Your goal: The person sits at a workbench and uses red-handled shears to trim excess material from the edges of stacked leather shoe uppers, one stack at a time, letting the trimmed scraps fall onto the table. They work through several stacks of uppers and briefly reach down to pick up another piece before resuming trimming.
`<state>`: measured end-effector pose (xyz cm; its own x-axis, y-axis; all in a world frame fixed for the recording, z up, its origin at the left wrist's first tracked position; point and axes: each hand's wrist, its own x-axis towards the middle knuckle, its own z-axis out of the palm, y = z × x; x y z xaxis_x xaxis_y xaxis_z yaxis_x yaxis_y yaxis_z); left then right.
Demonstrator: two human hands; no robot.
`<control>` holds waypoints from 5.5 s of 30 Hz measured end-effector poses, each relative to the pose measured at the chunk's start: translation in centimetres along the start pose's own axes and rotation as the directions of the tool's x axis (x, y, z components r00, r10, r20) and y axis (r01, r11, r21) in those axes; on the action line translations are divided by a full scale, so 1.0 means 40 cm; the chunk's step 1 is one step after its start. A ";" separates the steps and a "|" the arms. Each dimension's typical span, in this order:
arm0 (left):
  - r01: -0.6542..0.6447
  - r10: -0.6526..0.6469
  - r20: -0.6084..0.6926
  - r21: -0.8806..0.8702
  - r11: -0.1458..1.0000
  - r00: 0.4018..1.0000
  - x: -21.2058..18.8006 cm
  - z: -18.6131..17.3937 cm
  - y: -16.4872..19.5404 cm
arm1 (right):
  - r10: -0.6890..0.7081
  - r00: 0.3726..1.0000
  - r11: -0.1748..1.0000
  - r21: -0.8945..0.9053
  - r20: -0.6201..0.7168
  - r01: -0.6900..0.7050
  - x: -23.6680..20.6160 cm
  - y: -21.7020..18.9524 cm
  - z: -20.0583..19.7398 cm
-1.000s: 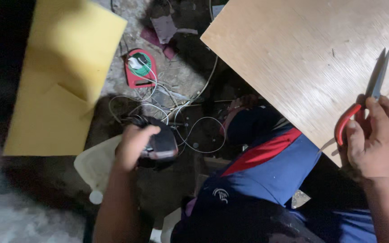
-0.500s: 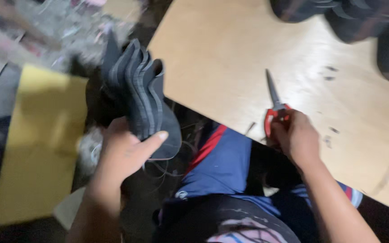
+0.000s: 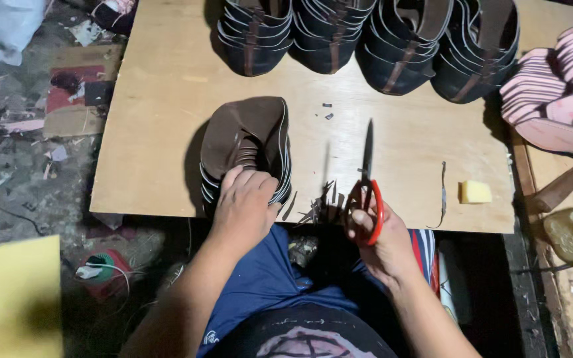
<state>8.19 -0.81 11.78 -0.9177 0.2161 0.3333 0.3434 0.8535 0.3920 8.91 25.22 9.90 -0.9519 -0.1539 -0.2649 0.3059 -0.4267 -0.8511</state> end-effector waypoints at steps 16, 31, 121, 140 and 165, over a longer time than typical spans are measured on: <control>0.098 -0.091 -0.249 0.018 0.995 0.964 -0.040 0.005 -0.026 | 0.056 0.975 0.961 -0.254 -0.214 -0.111 -0.090 0.164 -0.155; 0.639 -0.570 0.290 -0.309 0.704 0.769 0.174 0.084 -0.085 | 0.095 0.988 0.931 -0.341 -0.121 -0.131 -0.080 0.254 -0.217; 0.257 -0.132 0.295 -0.935 -0.244 0.946 0.004 0.033 0.237 | 0.184 0.964 0.950 -0.287 0.193 -0.124 -0.234 0.048 -0.187; 0.164 -0.189 0.313 -0.819 -0.549 0.931 -0.007 0.054 0.214 | 0.207 0.955 0.942 -0.306 0.211 -0.136 -0.229 0.062 -0.188; 0.142 -0.253 0.225 -0.940 -0.310 0.941 0.007 0.043 0.223 | 0.155 0.968 0.929 -0.363 0.196 -0.076 -0.178 0.037 -0.205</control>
<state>10.65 7.65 13.90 -0.9954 0.0938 0.0209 -0.0487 -0.6801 0.7315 16.02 33.00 6.79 -0.8708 -0.3897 -0.2998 0.3495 -0.0617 -0.9349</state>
